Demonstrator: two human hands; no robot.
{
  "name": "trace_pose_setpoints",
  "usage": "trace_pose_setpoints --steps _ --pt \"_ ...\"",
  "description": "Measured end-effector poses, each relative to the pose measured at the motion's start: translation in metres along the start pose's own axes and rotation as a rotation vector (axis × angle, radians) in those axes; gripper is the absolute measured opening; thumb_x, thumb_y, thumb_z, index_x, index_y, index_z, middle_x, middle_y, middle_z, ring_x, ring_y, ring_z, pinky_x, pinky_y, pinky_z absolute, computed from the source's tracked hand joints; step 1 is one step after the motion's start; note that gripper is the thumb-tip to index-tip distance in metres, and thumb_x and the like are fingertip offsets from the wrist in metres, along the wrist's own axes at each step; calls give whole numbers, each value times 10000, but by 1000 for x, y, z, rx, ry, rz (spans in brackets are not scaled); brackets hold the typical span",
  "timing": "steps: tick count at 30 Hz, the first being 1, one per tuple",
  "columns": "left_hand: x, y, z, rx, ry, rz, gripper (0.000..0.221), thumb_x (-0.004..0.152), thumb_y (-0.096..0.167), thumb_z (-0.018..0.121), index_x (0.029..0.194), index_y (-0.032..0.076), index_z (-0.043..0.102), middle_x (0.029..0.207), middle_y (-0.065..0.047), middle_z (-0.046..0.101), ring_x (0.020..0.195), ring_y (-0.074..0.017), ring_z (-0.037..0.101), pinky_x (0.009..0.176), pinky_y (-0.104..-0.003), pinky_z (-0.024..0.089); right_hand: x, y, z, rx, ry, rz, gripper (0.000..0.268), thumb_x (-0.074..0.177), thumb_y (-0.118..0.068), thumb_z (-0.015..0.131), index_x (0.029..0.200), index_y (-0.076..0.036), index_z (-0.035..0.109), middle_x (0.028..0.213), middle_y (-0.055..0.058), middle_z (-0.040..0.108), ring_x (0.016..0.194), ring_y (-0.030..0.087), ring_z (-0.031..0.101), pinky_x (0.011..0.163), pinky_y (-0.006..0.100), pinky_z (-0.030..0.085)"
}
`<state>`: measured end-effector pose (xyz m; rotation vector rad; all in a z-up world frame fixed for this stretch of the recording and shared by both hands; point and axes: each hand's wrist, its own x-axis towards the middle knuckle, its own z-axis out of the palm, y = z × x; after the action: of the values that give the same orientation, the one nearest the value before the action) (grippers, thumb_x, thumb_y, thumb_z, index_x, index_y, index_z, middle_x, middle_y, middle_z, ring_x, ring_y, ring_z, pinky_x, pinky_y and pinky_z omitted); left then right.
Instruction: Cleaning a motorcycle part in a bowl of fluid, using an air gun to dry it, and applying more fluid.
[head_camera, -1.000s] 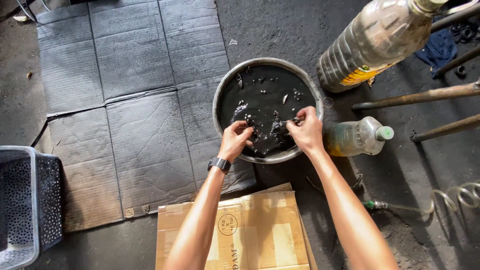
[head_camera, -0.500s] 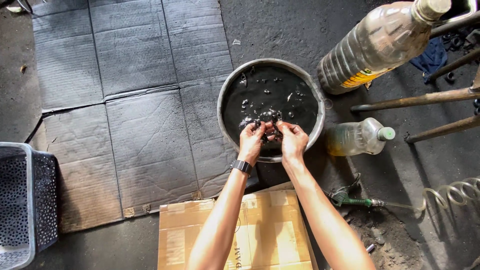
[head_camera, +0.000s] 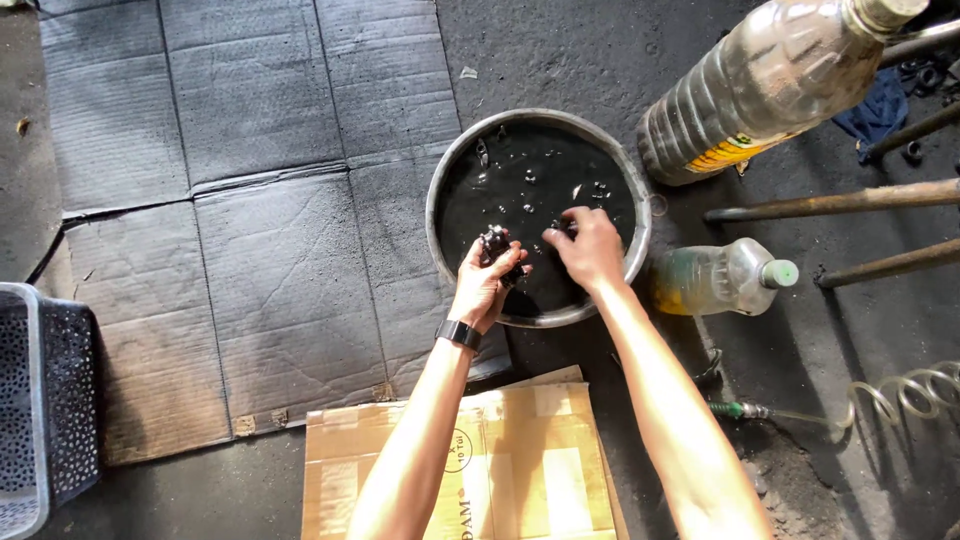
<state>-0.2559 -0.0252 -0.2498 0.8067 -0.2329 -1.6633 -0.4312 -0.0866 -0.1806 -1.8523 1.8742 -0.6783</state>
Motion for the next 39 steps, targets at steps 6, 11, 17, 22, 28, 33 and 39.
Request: trace_pose_setpoints --steps 6,11,17,22,28,33,39 --pt "-19 39 22 -133 48 -156 363 918 130 694 1251 84 557 1132 -213 716 1008 -326 748 808 -466 648 -13 -5 7 -233 -178 -219 269 780 -118 842 1028 -66 752 977 152 711 939 346 697 813 432 550" --pt "-13 29 11 -68 80 -82 381 918 104 724 1261 60 564 1163 -147 707 984 -236 730 806 -449 651 -2 31 -20 293 -110 49 229 803 -51 804 1028 -51 757 951 96 773 867 194 759 797 303 609" --pt "-11 21 10 -10 87 -91 395 923 128 738 1271 39 572 1115 -139 733 914 -177 702 731 -387 637 3 27 -26 390 -317 164 170 912 -38 718 1076 -48 762 942 60 780 811 117 731 726 275 613" --pt "-13 26 13 34 64 -84 381 929 129 740 1266 27 595 1087 -133 732 901 -177 695 721 -382 638 22 11 -16 307 -303 184 195 930 -84 707 1115 -65 764 927 64 788 750 130 729 694 286 595" --pt "-17 38 19 80 87 -92 404 914 136 741 1284 57 599 1100 -110 729 899 -146 685 718 -359 632 64 -3 -8 -212 87 89 323 910 -303 834 906 12 765 917 189 757 880 375 727 791 479 563" --pt "-18 40 17 112 76 -112 414 903 138 769 1265 31 599 1096 -126 726 883 -156 684 702 -376 639 68 12 21 -399 -95 264 404 815 -352 847 927 29 770 912 285 724 904 467 708 789 535 559" --pt "-22 42 14 118 62 -97 435 872 94 777 1263 46 593 1118 -84 705 901 -154 686 709 -375 637 46 34 -21 388 -226 439 249 926 -163 755 1068 41 759 886 139 760 736 225 718 583 348 552"
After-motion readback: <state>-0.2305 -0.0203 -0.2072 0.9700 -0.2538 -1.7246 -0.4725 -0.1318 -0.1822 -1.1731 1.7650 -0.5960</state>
